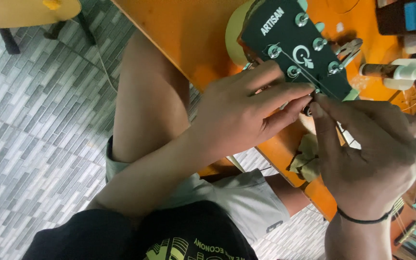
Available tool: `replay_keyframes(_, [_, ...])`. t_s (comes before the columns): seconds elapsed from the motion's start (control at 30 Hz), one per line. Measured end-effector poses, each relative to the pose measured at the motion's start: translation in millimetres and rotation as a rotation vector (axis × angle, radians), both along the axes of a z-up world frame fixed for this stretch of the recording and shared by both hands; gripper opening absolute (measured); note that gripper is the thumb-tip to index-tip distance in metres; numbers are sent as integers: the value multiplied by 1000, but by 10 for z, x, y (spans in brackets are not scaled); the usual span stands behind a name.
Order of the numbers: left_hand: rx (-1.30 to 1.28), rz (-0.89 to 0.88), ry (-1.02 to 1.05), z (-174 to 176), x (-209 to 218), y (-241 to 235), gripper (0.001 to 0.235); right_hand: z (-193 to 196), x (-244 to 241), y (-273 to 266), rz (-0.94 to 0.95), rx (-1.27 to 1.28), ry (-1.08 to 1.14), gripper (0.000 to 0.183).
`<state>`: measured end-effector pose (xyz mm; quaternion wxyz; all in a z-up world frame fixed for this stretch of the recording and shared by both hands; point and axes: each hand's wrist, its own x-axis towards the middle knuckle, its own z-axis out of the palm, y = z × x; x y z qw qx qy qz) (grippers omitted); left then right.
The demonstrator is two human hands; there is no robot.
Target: The person is changing the strings on an acoustic guitar. They thread a new string through the bridge, pull it up the neck, and wind it onto the tuning peg at the headstock. They use pliers to cut the excess string and a cloth to wipe the fretboard.
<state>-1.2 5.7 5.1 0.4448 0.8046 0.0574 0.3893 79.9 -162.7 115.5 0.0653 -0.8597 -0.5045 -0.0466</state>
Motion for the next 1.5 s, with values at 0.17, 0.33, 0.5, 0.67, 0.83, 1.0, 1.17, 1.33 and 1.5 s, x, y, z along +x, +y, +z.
replay_keyframes(0.17, [14, 49, -14, -17, 23, -9, 9, 18, 93, -8, 37, 49, 90, 14])
replay_keyframes(0.33, [-4, 2, -16, -29, 15, 0, 12, 78, 174, 9, 104, 21, 124, 17])
replay_keyframes(0.5, [-19, 2, -36, -21, 34, -10, 10, 242, 199, 131, 55, -78, 183, 21])
replay_keyframes(0.67, [-40, -3, -35, -10, 20, 1, 12, 334, 314, 313, -109, -132, 338, 12])
replay_keyframes(0.83, [-54, -19, -20, -27, 33, -11, 13, 426, 458, 493, -246, -323, 366, 13])
replay_keyframes(1.0, [-34, -21, -26, -47, 51, 3, 16, 478, 568, 574, -100, -392, 389, 12])
replay_keyframes(1.17, [-54, -83, -28, -37, 37, 46, 18, 417, 527, 342, 262, -305, 172, 17])
replay_keyframes(1.33, [-115, -72, -47, -84, 50, 2, 14, 343, 350, 217, 119, -166, 151, 4])
replay_keyframes(1.5, [-84, -55, -56, -71, 50, 33, 13, 318, 483, 206, 95, -186, 201, 5])
